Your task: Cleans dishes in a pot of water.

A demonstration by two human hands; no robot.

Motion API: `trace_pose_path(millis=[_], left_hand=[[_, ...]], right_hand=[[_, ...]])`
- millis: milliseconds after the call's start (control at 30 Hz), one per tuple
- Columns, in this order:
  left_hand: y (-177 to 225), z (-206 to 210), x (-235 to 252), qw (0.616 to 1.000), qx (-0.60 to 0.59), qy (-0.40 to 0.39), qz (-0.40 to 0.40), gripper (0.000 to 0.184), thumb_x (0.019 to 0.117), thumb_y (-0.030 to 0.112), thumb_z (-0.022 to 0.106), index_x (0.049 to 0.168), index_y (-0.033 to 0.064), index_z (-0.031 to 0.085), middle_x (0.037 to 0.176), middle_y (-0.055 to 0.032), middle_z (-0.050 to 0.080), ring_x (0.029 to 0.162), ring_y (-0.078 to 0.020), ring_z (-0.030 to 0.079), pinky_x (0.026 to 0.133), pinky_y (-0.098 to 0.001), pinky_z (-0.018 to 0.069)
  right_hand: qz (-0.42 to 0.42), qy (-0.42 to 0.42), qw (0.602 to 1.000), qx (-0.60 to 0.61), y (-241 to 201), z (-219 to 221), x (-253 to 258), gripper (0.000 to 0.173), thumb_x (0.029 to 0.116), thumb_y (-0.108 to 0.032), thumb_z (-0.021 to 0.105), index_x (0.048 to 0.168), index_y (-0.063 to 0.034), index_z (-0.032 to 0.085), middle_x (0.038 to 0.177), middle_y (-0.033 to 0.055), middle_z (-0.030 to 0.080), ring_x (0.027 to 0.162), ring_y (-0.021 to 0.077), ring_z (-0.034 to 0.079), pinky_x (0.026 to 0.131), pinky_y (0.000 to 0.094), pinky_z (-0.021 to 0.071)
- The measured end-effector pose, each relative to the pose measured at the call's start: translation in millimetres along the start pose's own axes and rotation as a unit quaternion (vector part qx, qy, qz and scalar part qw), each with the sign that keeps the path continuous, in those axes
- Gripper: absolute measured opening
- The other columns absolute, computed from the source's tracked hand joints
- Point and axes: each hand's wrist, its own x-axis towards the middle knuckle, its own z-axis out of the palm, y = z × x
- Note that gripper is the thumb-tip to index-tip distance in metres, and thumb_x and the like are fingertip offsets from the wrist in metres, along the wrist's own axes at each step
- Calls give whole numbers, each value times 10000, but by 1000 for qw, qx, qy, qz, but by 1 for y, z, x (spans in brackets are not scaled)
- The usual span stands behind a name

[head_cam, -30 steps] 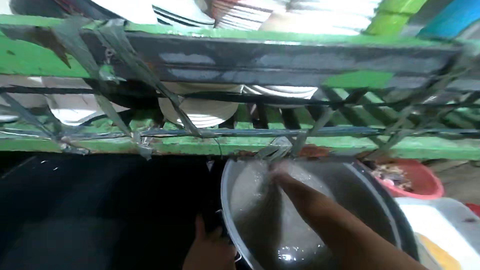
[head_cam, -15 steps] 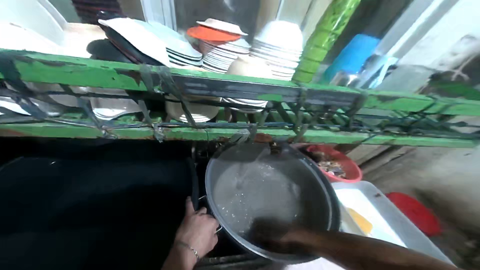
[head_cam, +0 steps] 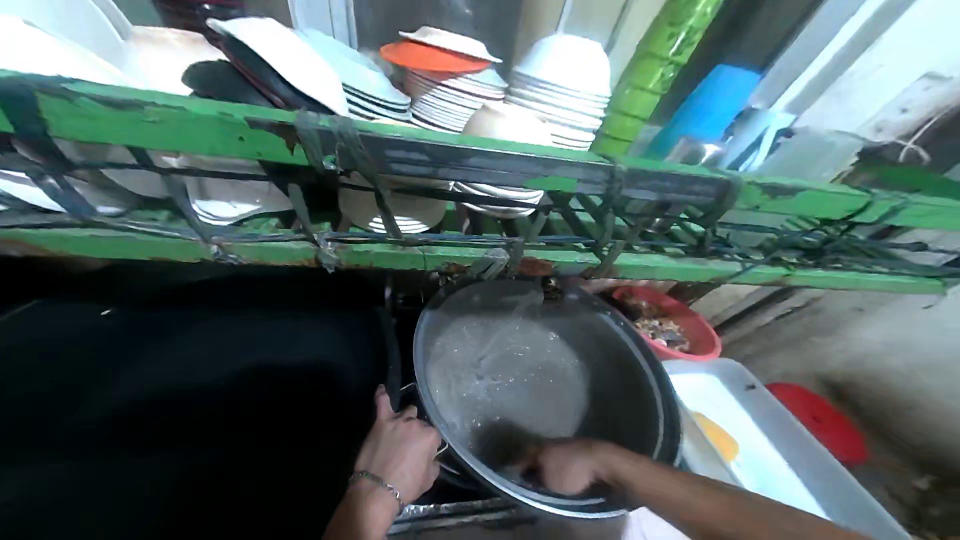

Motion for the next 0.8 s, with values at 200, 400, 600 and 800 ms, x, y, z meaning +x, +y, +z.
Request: trace_pose_path(millis=[200, 400, 600, 800], left_hand=[[-2, 3, 0, 1000, -1, -7, 2, 288, 932, 413, 622, 1018, 181, 770, 1058, -26, 756, 1236, -339, 603, 1180, -740, 48], [-2, 5, -1, 1000, -2, 0, -1, 288, 926, 420, 635, 1039, 201, 785, 1064, -27, 757, 1229, -346, 598, 1181, -724, 96], [-1, 4, -2, 1000, -27, -3, -4, 267, 936, 376, 657, 1063, 180, 786, 1073, -55, 757, 1218, -359, 611, 1172, -737, 115], [-8, 26, -4, 990, -42, 132, 28, 177, 834, 357, 710, 851, 198, 786, 866, -13, 756, 1027, -337, 688, 1115, -752, 235]], right_hand=[[-32, 59, 998, 15, -31, -3, 29, 363, 909, -196, 694, 1254, -88, 667, 1139, 191, 697, 1064, 373, 670, 886, 656, 528], [-42, 121, 989, 74, -29, 13, 26, 349, 993, -244, 604, 1318, -118, 594, 1130, 175, 691, 1055, 354, 678, 905, 625, 533], [200, -21, 970, -136, 99, -25, -56, 368, 980, -156, 640, 1321, -19, 638, 1305, 280, 621, 1237, 484, 572, 1013, 703, 433], [233, 252, 891, -298, 163, -166, 12, 296, 984, -91, 629, 1263, -10, 685, 1433, 279, 542, 1357, 495, 474, 1069, 678, 409]])
